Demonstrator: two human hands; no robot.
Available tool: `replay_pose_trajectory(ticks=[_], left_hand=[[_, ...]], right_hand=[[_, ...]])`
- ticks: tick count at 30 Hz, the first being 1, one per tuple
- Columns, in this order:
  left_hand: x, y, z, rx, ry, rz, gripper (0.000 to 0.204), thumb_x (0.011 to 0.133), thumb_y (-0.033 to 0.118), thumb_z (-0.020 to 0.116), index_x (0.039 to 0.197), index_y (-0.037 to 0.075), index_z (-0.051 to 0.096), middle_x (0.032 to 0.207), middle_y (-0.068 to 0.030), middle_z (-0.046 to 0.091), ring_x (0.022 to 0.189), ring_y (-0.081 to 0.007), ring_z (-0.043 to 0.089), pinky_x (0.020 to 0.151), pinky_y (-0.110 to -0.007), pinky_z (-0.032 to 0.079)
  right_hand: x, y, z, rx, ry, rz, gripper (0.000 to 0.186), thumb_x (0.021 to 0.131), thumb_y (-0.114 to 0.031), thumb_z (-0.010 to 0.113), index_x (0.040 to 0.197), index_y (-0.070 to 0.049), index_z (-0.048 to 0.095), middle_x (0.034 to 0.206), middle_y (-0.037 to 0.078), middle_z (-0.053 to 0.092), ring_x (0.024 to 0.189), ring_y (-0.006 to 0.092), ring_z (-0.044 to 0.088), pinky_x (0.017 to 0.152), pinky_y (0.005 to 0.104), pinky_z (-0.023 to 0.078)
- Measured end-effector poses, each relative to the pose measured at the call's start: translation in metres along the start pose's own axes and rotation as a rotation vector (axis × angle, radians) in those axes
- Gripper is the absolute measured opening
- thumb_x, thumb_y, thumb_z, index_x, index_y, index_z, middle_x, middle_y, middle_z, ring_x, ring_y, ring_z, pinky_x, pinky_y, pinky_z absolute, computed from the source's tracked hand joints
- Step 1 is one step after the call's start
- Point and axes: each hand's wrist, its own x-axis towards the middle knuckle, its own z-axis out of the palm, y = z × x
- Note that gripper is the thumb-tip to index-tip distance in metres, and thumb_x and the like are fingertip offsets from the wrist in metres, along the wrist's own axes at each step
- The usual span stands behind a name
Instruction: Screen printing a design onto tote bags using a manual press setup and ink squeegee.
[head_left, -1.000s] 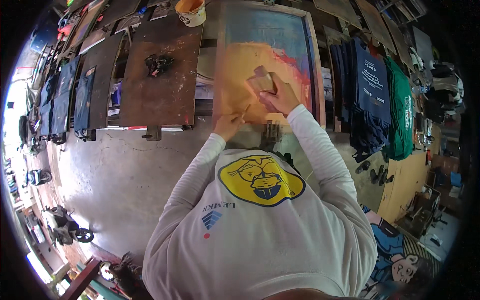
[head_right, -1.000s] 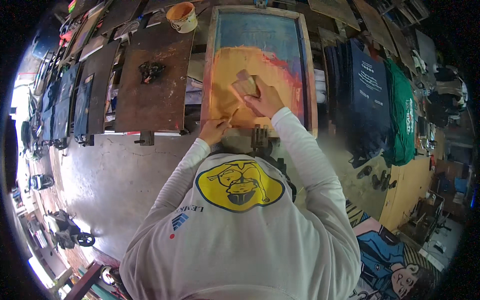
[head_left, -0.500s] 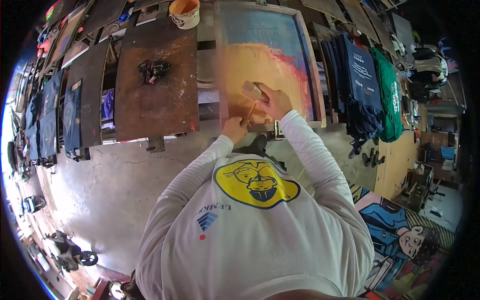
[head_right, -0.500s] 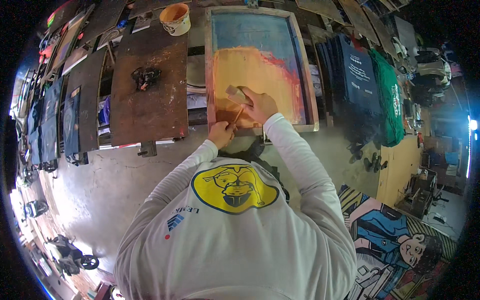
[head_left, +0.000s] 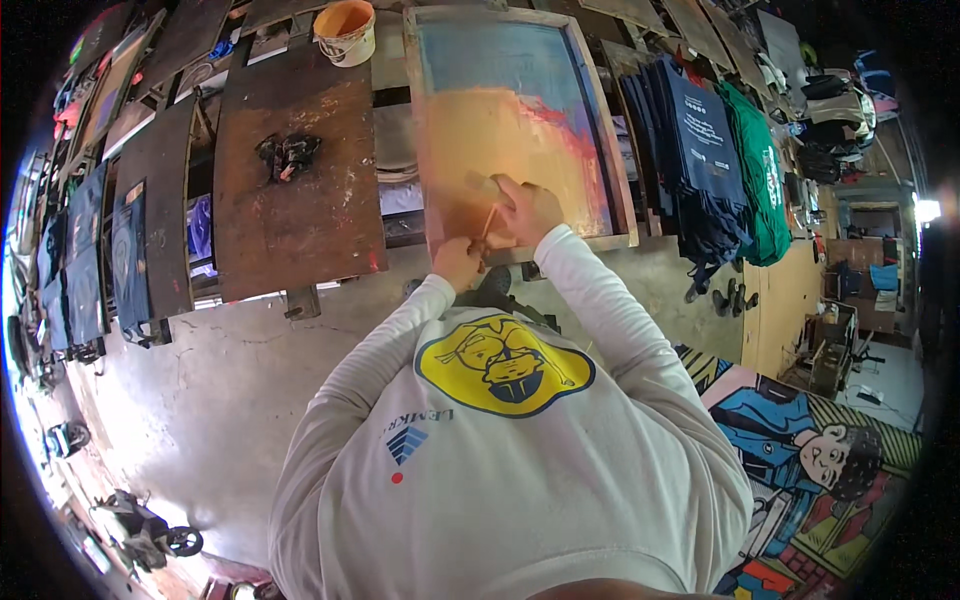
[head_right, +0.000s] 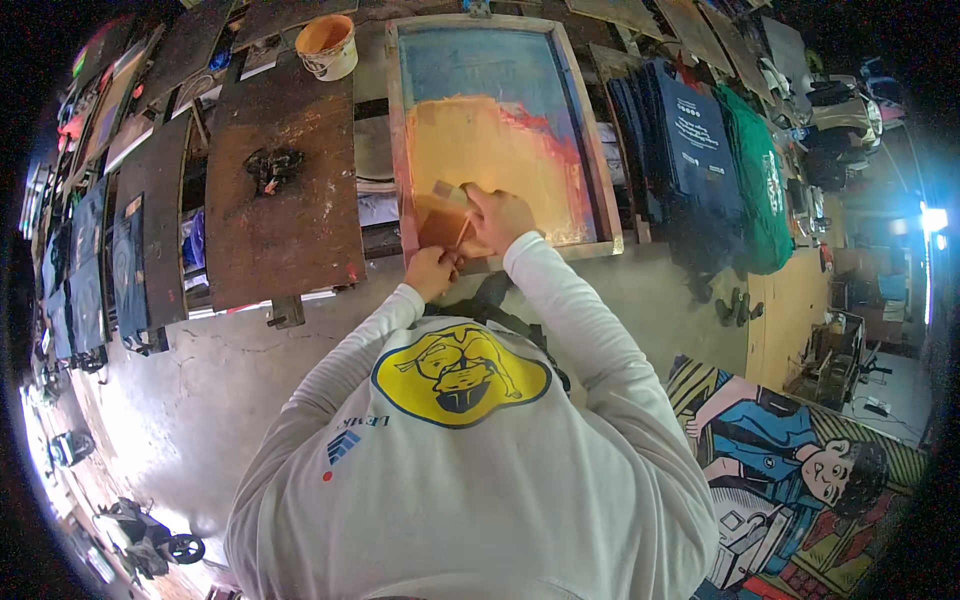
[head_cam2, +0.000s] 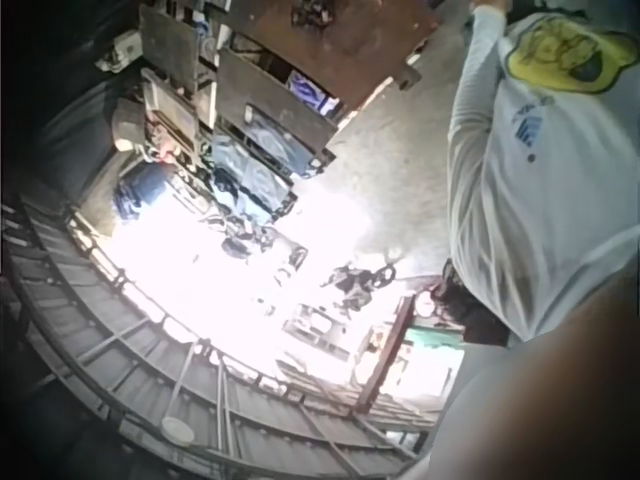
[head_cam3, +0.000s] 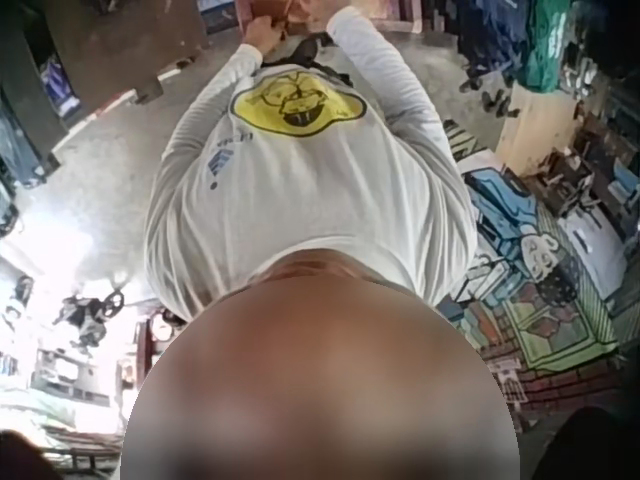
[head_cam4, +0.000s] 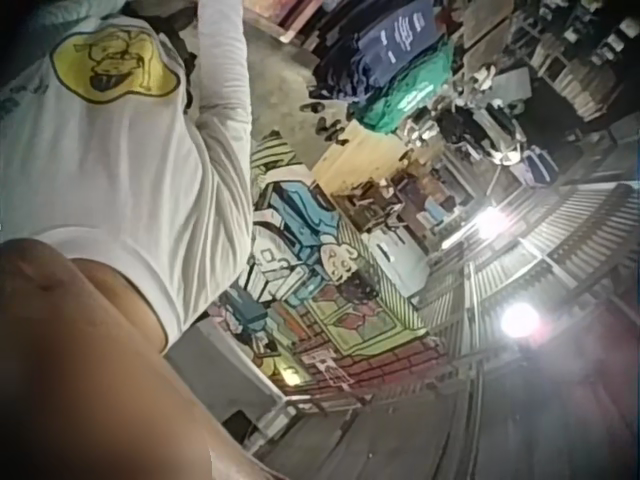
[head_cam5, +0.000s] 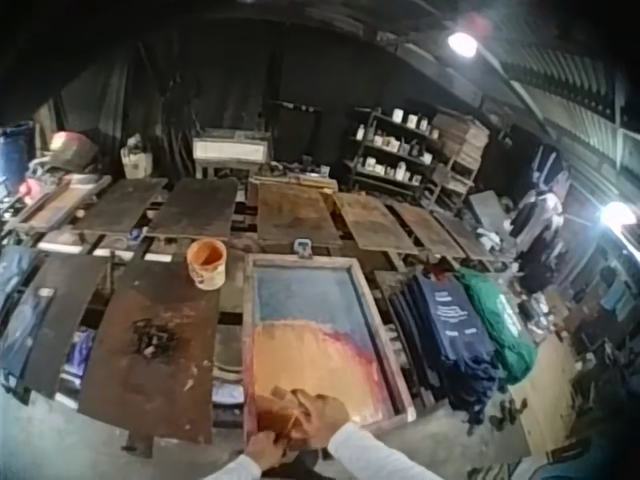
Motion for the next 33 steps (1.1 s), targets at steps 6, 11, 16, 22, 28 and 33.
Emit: replay_pose_trajectory(ticks=[6,11,16,22,28,33], left_hand=[[0.002,0.001,-0.001,-0.059,-0.024,-0.037,0.031,0.106,0.025,0.053,0.093,0.001,0.069,0.069,-0.0073,0.068,0.049,-0.0158,0.061,0.046,-0.033,0.050],[0.004,-0.003,0.001,-0.146,-0.073,-0.069,0.033,0.107,0.027,0.052,0.096,0.001,0.068,0.066,-0.0052,0.064,0.047,-0.0143,0.057,0.044,-0.031,0.048],[0.001,0.002,-0.002,-0.200,-0.092,-0.104,0.033,0.108,0.029,0.052,0.098,0.001,0.068,0.066,-0.0049,0.064,0.046,-0.0138,0.056,0.043,-0.031,0.047],[-0.005,0.007,-0.003,-0.149,-0.093,-0.074,0.035,0.109,0.032,0.051,0.097,0.002,0.066,0.068,-0.0066,0.064,0.048,-0.0157,0.057,0.043,-0.033,0.046],[-0.003,0.005,-0.004,-0.196,-0.101,-0.109,0.034,0.108,0.030,0.051,0.096,0.002,0.066,0.069,-0.0068,0.064,0.048,-0.0155,0.057,0.043,-0.033,0.046],[-0.007,0.004,-0.004,-0.176,-0.063,-0.074,0.034,0.108,0.029,0.051,0.096,0.001,0.066,0.069,-0.0066,0.064,0.048,-0.0151,0.057,0.043,-0.033,0.047]], right_hand=[[0.012,0.015,0.002,0.094,0.012,-0.027,0.041,0.084,-0.027,0.077,0.120,-0.016,0.061,0.088,0.017,0.072,0.084,0.0411,0.071,0.071,0.0516,0.056],[0.026,0.032,0.005,0.067,0.063,-0.011,0.042,0.084,-0.028,0.077,0.119,-0.012,0.060,0.089,0.016,0.072,0.083,0.0411,0.071,0.070,0.0509,0.055],[0.033,0.048,-0.002,0.091,0.068,0.030,0.042,0.086,-0.026,0.077,0.119,-0.012,0.056,0.091,0.018,0.072,0.085,0.0433,0.070,0.072,0.0523,0.056],[0.020,0.037,-0.001,0.098,0.027,-0.023,0.039,0.087,-0.027,0.075,0.117,-0.014,0.055,0.089,0.017,0.072,0.082,0.0426,0.070,0.070,0.0534,0.055],[0.040,0.034,0.015,0.006,-0.032,0.062,0.037,0.087,-0.023,0.076,0.118,-0.014,0.056,0.088,0.016,0.073,0.081,0.0422,0.071,0.070,0.0522,0.056],[0.051,0.035,0.026,-0.094,-0.039,0.100,0.040,0.088,-0.025,0.072,0.123,-0.018,0.054,0.088,0.019,0.072,0.080,0.0438,0.070,0.070,0.0561,0.056]])
